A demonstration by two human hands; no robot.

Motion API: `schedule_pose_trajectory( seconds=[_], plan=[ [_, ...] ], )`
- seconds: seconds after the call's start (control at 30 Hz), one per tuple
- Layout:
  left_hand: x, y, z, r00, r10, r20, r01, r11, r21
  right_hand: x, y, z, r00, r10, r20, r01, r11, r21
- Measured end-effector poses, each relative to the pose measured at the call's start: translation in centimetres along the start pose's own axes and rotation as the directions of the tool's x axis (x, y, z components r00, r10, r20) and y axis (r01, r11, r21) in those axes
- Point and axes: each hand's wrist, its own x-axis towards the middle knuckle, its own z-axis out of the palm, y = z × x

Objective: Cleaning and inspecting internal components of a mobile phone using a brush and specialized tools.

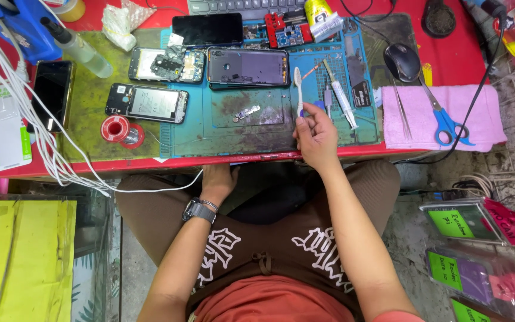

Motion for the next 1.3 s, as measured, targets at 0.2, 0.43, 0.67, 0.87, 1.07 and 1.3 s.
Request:
schedule_pose_trajectory(
  seconds=[0.2, 0.43, 0.67, 0.87, 1.07, 1.3],
  plan=[
    [-5.0, 6.7, -11.2, 0.901, 0.366, -0.231, -0.387, 0.921, -0.049, -0.1, 0.0, -0.2, 0.999, 0.04, -0.009, -0.04, 0.999, -0.012],
    [1.1, 9.2, -22.3, 0.721, 0.368, -0.587, -0.478, 0.878, -0.036, -0.2, -1.7, 0.7, 0.995, 0.096, -0.024, -0.098, 0.993, -0.063],
    [6.2, 8.7, -21.8, 0.903, 0.146, -0.404, -0.237, 0.954, -0.184, -1.8, -7.3, 3.5, 0.965, 0.223, 0.141, -0.055, 0.694, -0.718],
    [6.5, 9.1, -21.7, 0.912, 0.067, -0.405, -0.178, 0.953, -0.245, 0.2, -7.5, 6.5, 0.918, 0.314, 0.241, 0.037, 0.538, -0.842],
    [6.9, 8.9, -21.7, 0.904, 0.049, -0.424, -0.183, 0.942, -0.281, 0.4, -8.1, 6.9, 0.887, 0.378, 0.263, 0.094, 0.411, -0.907],
    [6.8, 9.1, -22.1, 0.917, 0.041, -0.397, -0.177, 0.934, -0.312, -0.3, -8.0, 6.1, 0.882, 0.372, 0.288, 0.135, 0.387, -0.912]
  ],
)
